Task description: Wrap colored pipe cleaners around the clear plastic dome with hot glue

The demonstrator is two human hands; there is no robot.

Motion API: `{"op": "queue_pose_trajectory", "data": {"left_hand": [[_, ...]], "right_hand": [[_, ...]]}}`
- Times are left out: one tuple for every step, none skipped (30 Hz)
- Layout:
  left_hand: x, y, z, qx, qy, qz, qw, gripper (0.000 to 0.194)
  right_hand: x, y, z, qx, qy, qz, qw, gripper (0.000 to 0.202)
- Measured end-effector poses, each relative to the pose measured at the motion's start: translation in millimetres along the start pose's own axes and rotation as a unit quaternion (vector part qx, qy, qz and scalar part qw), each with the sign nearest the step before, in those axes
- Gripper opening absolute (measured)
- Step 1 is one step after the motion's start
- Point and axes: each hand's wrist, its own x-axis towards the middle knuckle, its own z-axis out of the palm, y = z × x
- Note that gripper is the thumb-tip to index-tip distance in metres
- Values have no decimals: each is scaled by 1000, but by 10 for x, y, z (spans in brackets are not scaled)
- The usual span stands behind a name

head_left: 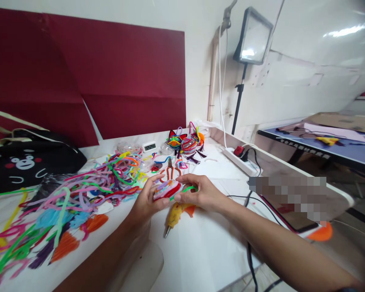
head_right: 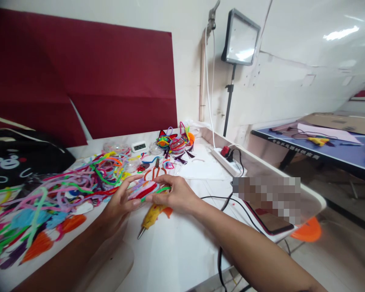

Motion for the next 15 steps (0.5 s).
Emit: {"op": "queue_pose_trajectory", "data": {"left_hand": [[0, 2, -1, 1, -1, 1, 1000, 74], [-1, 5, -1, 1, -4, 2, 1000, 74], [-3, 11, -1, 0, -7, 2, 1000, 75], [-6, 18, 0, -1, -11, 0, 1000, 76], [-7, 26, 0, -2, -13, -3, 1000, 76], [-6, 33, -3, -4, -13, -5, 1000, 76], [0, 38, -11, -8, -10, -6, 1000, 76], [12, 39, -25, -11, -3, -7, 1000, 75], [30, 36, -46, -14, 11, -3, 1000, 73], [54, 29, -75, -13, 28, -1, 1000, 72], [84, 19, -109, -9, 57, 4, 998, 70], [117, 6, -147, -5, 93, 11, 996, 67], [151, -6, -185, -2, 126, 19, 992, 64], [184, -17, -220, -1, 160, 25, 987, 61], [215, -25, -250, -3, 186, 24, 982, 60]], "right_hand": [[-2, -10, -1, 4, -3, 1, 1000, 56], [-4, -21, -4, 4, -5, -1, 1000, 56], [-6, -31, -9, -1, -9, -4, 1000, 56], [-7, -40, -17, -9, -13, -8, 1000, 56], [-7, -49, -27, -19, -18, -14, 1000, 56], [-4, -57, -40, -26, -20, -24, 999, 55], [0, -65, -56, -32, -20, -35, 999, 54], [6, -73, -74, -37, -14, -47, 998, 52], [13, -81, -95, -44, -4, -60, 997, 48], [20, -89, -118, -56, 14, -72, 996, 44], [28, -97, -143, -73, 37, -83, 993, 40], [35, -103, -168, -97, 65, -93, 989, 37], [41, -106, -194, -126, 96, -102, 982, 36], [46, -106, -221, -155, 124, -109, 974, 35], [50, -104, -247, -182, 143, -112, 966, 35]]}}
